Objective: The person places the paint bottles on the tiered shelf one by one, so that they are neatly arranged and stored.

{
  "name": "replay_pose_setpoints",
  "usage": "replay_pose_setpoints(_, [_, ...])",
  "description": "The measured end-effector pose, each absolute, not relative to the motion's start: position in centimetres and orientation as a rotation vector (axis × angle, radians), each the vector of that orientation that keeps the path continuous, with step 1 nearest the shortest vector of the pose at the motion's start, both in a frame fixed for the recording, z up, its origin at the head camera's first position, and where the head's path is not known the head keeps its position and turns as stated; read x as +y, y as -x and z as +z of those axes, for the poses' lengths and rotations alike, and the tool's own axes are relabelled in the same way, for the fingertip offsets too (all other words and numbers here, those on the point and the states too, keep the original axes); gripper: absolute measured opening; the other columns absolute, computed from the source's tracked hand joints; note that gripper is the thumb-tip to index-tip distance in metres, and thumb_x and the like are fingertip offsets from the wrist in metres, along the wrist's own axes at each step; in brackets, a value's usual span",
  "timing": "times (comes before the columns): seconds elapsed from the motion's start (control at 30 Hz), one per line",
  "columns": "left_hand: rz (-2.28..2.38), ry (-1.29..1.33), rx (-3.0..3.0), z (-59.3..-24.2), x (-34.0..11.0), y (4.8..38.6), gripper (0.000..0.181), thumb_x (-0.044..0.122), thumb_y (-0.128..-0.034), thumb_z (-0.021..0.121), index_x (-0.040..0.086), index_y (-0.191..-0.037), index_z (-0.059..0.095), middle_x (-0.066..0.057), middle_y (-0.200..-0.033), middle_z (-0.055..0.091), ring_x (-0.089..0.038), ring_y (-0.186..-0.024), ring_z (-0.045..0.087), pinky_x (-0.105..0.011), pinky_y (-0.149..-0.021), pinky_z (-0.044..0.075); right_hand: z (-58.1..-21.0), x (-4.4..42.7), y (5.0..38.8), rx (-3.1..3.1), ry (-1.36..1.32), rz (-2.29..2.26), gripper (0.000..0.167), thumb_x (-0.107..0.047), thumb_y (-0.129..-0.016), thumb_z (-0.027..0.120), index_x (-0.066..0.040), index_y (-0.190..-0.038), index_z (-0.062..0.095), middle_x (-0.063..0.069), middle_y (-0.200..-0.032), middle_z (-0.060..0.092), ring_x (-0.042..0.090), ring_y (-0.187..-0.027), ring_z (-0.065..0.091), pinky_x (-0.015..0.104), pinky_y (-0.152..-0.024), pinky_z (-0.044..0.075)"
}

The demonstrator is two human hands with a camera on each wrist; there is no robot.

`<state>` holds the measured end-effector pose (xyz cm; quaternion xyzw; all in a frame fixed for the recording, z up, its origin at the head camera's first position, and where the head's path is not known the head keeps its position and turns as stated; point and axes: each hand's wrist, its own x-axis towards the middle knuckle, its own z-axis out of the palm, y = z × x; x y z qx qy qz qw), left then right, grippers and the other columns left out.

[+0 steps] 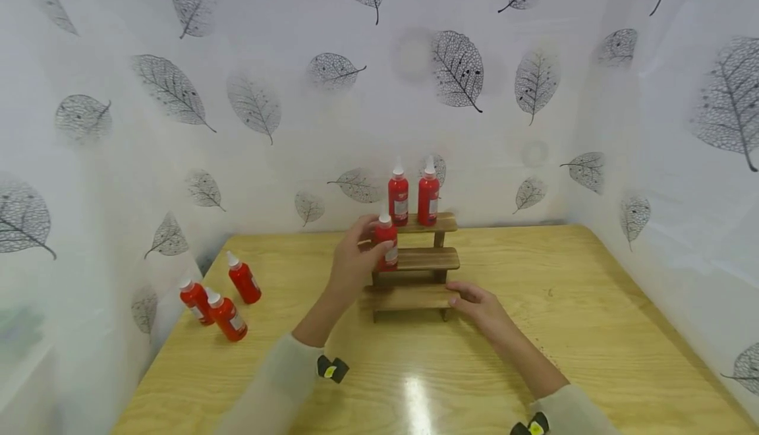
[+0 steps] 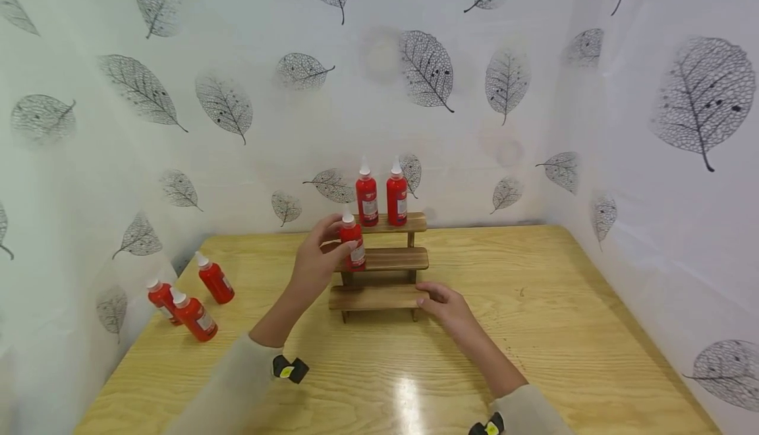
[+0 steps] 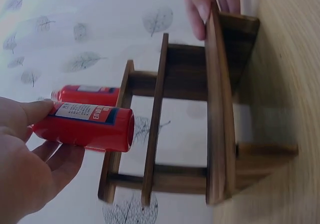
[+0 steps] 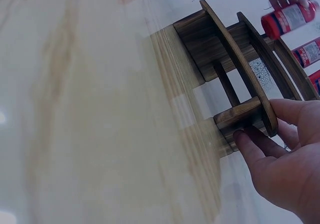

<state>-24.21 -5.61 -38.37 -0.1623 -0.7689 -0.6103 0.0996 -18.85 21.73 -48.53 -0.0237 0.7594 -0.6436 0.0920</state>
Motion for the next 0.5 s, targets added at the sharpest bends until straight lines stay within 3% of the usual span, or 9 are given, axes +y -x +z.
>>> replay_pose_setpoints(0.5, [-1.737, 0.625, -2.335, -38.3, 0.5, 25.9, 0.051, 0.019, -0.0936, 0.073, 0.021, -0.14, 0.054, -0.003, -0.131, 0.066, -0.02, -0.117, 0.062, -0.036, -0.098, 0.056, -48.6, 21.7, 19.0, 2.265, 0.027, -1.904, 0.053, -0.033, -0.096, 0.068, -0.01, -0.143, 0.056, 0.013, -0.156, 0.045, 0.037, -0.15, 0.029, 0.057, -0.121, 0.028])
